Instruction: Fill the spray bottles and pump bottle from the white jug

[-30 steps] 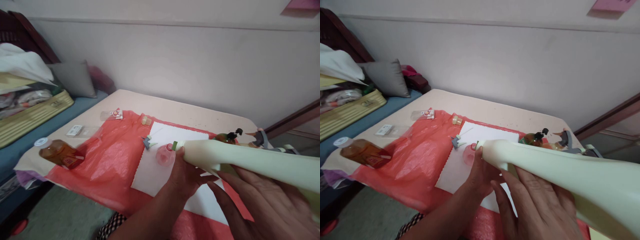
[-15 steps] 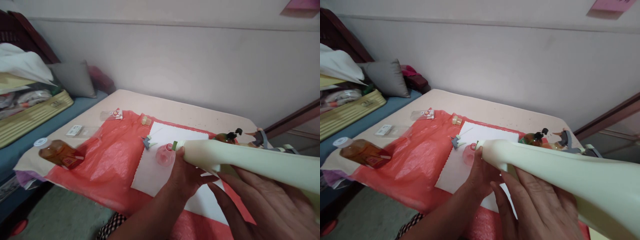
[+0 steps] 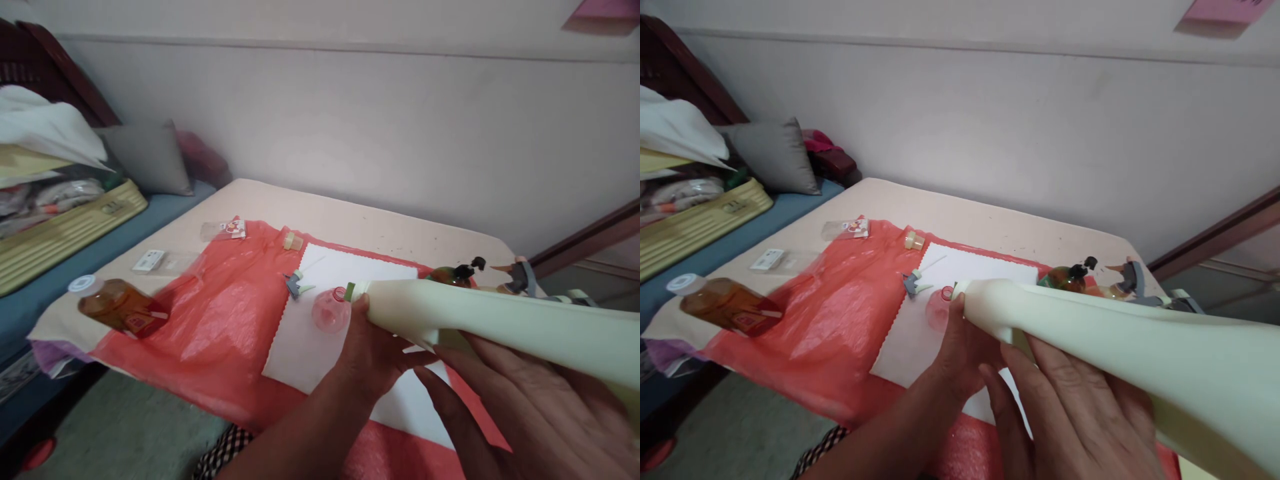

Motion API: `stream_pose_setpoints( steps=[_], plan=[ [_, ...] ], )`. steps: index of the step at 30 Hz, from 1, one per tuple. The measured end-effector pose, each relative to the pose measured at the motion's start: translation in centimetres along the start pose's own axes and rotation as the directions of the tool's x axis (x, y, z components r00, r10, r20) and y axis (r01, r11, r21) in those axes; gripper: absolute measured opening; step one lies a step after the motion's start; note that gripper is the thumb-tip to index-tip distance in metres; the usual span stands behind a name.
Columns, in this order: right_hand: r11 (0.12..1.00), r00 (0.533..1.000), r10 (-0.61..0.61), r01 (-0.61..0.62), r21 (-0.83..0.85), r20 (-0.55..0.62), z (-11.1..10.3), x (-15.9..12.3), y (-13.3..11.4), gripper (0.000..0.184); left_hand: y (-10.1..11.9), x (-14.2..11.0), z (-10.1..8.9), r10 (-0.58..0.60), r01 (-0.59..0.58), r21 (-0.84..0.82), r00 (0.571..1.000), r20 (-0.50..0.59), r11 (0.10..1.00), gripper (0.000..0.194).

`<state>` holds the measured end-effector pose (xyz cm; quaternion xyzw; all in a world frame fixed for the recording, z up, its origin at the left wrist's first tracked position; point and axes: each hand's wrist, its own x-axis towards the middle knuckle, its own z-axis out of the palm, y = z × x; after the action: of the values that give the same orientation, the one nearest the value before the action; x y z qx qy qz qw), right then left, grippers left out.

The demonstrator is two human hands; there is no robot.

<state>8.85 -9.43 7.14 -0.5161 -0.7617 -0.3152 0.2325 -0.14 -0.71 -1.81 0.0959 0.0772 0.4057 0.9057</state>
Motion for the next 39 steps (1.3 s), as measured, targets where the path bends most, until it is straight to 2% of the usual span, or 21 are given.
stream_pose_setpoints(
  steps=[13, 27, 39],
  plan=[
    [1.0, 1.0, -0.019, 0.019, -0.008, 0.0, -0.02, 0.21, 0.11, 0.021, -0.23, 0.18, -0.37, 0.023, -0.022, -0.016, 0.998, 0.054, 1.0, 0.081],
    [0.999, 0.999, -0.048, 0.048, -0.02, -0.002, 0.02, 0.48, 0.05, 0.024, -0.25, 0.22, -0.43, 0.028, -0.026, -0.04, 0.998, 0.058, 0.999, 0.079],
    [0.999, 0.999, -0.054, 0.054, 0.004, 0.003, 0.13, 0.51, -0.1, 0.026, 0.15, 0.11, 0.11, 0.007, -0.008, -0.04, 1.0, -0.018, 0.999, 0.085]
  ],
)
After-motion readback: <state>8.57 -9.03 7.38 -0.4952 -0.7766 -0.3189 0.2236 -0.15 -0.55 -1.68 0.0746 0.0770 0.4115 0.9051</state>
